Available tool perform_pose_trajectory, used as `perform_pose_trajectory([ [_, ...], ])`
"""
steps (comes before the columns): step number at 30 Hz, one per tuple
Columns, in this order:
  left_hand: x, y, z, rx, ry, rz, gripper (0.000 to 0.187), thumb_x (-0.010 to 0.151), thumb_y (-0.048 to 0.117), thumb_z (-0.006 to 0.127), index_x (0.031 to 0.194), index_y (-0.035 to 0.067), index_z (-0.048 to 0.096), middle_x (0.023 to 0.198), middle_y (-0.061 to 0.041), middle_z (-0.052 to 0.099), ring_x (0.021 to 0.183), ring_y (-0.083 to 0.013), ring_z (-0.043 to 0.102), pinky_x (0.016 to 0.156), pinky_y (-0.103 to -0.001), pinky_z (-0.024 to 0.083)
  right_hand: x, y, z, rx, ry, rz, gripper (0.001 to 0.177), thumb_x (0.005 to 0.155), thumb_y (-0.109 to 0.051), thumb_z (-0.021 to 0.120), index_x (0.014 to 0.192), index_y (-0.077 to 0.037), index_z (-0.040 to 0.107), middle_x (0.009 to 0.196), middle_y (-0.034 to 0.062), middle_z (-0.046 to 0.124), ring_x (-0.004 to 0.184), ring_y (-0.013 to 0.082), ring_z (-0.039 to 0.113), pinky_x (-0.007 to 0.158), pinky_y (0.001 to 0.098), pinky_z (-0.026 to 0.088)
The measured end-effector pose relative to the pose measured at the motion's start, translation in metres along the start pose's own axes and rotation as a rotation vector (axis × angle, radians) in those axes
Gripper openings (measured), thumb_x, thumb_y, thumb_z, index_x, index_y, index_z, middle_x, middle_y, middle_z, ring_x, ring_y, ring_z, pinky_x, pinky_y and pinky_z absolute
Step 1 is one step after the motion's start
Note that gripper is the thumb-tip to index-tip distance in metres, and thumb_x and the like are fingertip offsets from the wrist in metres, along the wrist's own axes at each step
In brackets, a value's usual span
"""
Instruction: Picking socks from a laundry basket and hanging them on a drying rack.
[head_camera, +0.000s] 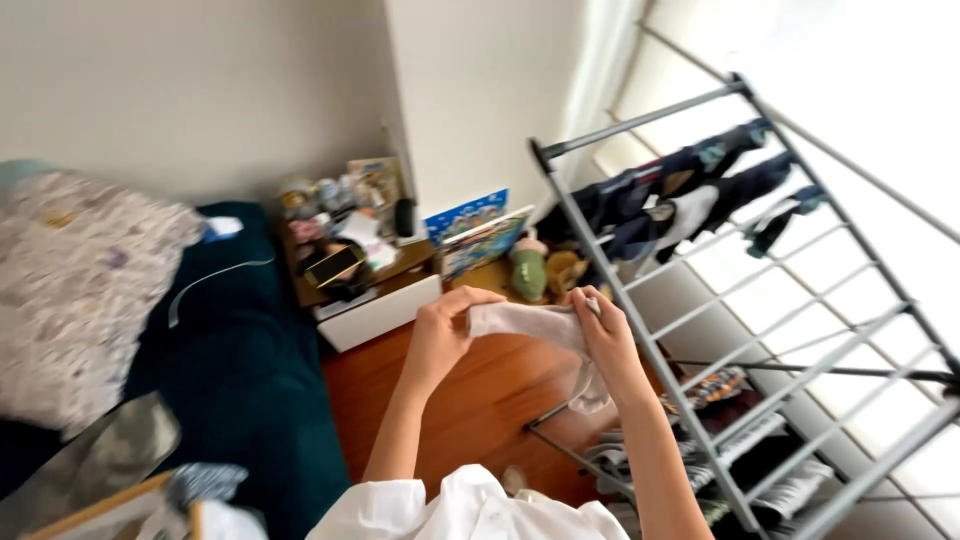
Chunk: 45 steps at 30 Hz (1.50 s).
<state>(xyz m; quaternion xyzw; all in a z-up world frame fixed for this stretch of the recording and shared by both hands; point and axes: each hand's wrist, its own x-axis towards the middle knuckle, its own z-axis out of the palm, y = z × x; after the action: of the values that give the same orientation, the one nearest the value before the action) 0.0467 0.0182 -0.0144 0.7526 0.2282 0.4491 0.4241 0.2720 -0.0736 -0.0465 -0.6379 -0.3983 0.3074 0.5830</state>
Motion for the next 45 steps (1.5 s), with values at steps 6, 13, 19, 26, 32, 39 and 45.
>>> perform_pose_trajectory([
  [6, 0.042, -0.009, 0.042, -0.073, 0.023, 0.050, 0.026, 0.076, -0.014, 0.073, 0.095, 0.003, 0.080, 0.105, -0.007, 0.080, 0.097, -0.0164, 0.076, 0.085, -0.028, 0.059, 0.031, 0.026, -0.047, -0.037, 0.018, -0.042, 0.029, 0.111, -0.027, 0.054, 0.098, -0.005, 0.068, 0.072, -0.0038, 0.043, 0.066, 0.0066, 0.037, 0.057, 0.0256, 0.030],
  [13, 0.073, -0.035, 0.067, -0.117, -0.009, -0.024, 0.023, 0.080, -0.016, 0.069, 0.089, 0.003, 0.079, 0.106, -0.007, 0.080, 0.097, -0.0165, 0.075, 0.085, -0.027, 0.060, 0.041, 0.029, -0.077, -0.197, -0.018, 0.097, 0.031, 0.100, -0.033, 0.062, 0.106, -0.008, 0.078, 0.066, -0.0013, 0.062, 0.058, 0.0087, 0.053, 0.054, 0.0265, 0.044],
  [19, 0.115, -0.039, 0.121, -0.161, -0.193, 0.050, 0.022, 0.076, -0.015, 0.072, 0.086, 0.003, 0.079, 0.106, -0.008, 0.080, 0.097, -0.0156, 0.075, 0.086, -0.026, 0.058, 0.031, 0.029, -0.137, -0.217, 0.141, 0.112, 0.035, 0.098, -0.035, 0.067, 0.105, -0.003, 0.080, 0.072, -0.0027, 0.064, 0.066, 0.0056, 0.051, 0.058, 0.0256, 0.043],
  [26, 0.172, -0.042, 0.190, -0.212, -0.575, 0.140, 0.024, 0.083, -0.012, 0.067, 0.092, 0.005, 0.081, 0.111, -0.002, 0.079, 0.099, -0.0155, 0.076, 0.085, -0.027, 0.060, 0.001, 0.062, -0.202, 0.010, 0.555, 0.198, 0.038, 0.101, -0.032, 0.067, 0.104, 0.003, 0.079, 0.079, -0.0045, 0.064, 0.074, 0.0037, 0.052, 0.064, 0.0227, 0.042],
  [32, 0.223, -0.069, 0.214, -0.157, -0.744, 0.191, 0.016, 0.089, 0.000, 0.069, 0.100, 0.007, 0.079, 0.115, -0.001, 0.078, 0.101, -0.0196, 0.076, 0.086, -0.030, 0.061, -0.016, 0.065, -0.207, 0.085, 0.832, 0.262, 0.037, 0.098, -0.033, 0.067, 0.105, 0.002, 0.078, 0.080, -0.0032, 0.069, 0.073, 0.0043, 0.056, 0.063, 0.0235, 0.044],
  [39, 0.278, -0.124, 0.201, 0.142, -0.725, 0.491, 0.028, 0.093, 0.007, 0.066, 0.120, 0.006, 0.071, 0.136, -0.005, 0.067, 0.121, -0.0297, 0.064, 0.104, -0.042, 0.050, 0.011, 0.056, -0.180, 0.014, 0.992, 0.488, 0.039, 0.099, -0.035, 0.068, 0.108, 0.001, 0.080, 0.078, 0.0018, 0.069, 0.069, 0.0081, 0.055, 0.060, 0.0278, 0.042],
  [45, 0.288, -0.131, 0.194, 0.159, -0.907, 0.424, 0.038, 0.091, 0.014, 0.070, 0.129, 0.008, 0.067, 0.145, -0.005, 0.060, 0.126, -0.0288, 0.059, 0.107, -0.041, 0.047, 0.041, 0.050, -0.179, -0.026, 1.058, 0.384, 0.039, 0.095, -0.038, 0.070, 0.110, -0.003, 0.079, 0.083, -0.0019, 0.072, 0.074, 0.0049, 0.059, 0.066, 0.0241, 0.046],
])
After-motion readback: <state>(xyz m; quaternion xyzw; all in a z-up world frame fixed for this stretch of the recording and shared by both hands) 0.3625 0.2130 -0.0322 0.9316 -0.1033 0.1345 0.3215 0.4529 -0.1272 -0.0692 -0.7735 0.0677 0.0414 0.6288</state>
